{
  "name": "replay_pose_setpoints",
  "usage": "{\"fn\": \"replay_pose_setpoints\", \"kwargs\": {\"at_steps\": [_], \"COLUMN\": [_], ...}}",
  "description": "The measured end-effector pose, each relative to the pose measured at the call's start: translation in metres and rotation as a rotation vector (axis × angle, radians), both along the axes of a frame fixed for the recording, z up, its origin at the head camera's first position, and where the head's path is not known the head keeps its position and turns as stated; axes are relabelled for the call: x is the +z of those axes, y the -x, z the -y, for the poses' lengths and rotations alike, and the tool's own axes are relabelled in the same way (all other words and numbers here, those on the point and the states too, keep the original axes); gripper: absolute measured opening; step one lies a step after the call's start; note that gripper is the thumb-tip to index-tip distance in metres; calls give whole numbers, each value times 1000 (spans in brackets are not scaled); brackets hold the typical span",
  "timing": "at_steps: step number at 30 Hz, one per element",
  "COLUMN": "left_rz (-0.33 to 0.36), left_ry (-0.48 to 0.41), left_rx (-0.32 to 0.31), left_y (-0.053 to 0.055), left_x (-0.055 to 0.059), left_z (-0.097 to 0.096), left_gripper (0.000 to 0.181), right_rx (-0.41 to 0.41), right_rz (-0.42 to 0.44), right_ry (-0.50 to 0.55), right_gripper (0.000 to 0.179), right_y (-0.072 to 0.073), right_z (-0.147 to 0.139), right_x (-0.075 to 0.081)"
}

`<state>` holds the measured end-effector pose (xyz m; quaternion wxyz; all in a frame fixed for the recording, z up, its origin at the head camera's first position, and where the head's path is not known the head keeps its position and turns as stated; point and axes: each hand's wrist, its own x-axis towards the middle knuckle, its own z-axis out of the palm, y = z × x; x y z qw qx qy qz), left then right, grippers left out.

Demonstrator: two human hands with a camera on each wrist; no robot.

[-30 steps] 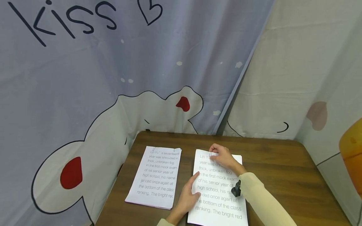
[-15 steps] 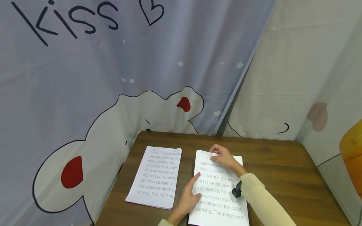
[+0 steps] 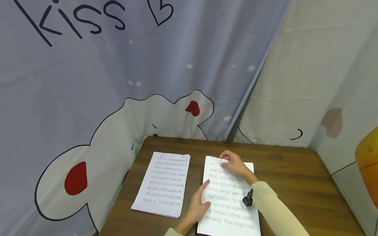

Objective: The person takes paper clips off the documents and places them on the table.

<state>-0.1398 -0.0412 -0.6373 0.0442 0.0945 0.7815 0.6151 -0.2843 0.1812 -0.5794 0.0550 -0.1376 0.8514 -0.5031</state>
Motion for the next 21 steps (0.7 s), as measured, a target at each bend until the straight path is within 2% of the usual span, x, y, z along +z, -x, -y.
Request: {"fn": "replay_pose_setpoints", "kwargs": {"at_steps": [9, 15, 21], "left_rz": [2, 16, 26], "left_ry": [13, -29, -70], "left_rx": [-1, -31, -53], "left_y": [0, -3, -6], "left_x": [0, 0, -4], "left_z": [0, -4, -6], "left_gripper": [94, 99, 100], "right_rx": [-17, 0, 1], "right_rz": [26, 40, 19], "right_ry": [-1, 62, 31], "right_gripper": [24, 26, 26], "right_y": [0, -1, -1], "right_z": [1, 1, 2], "right_x": [1, 0, 2]}}
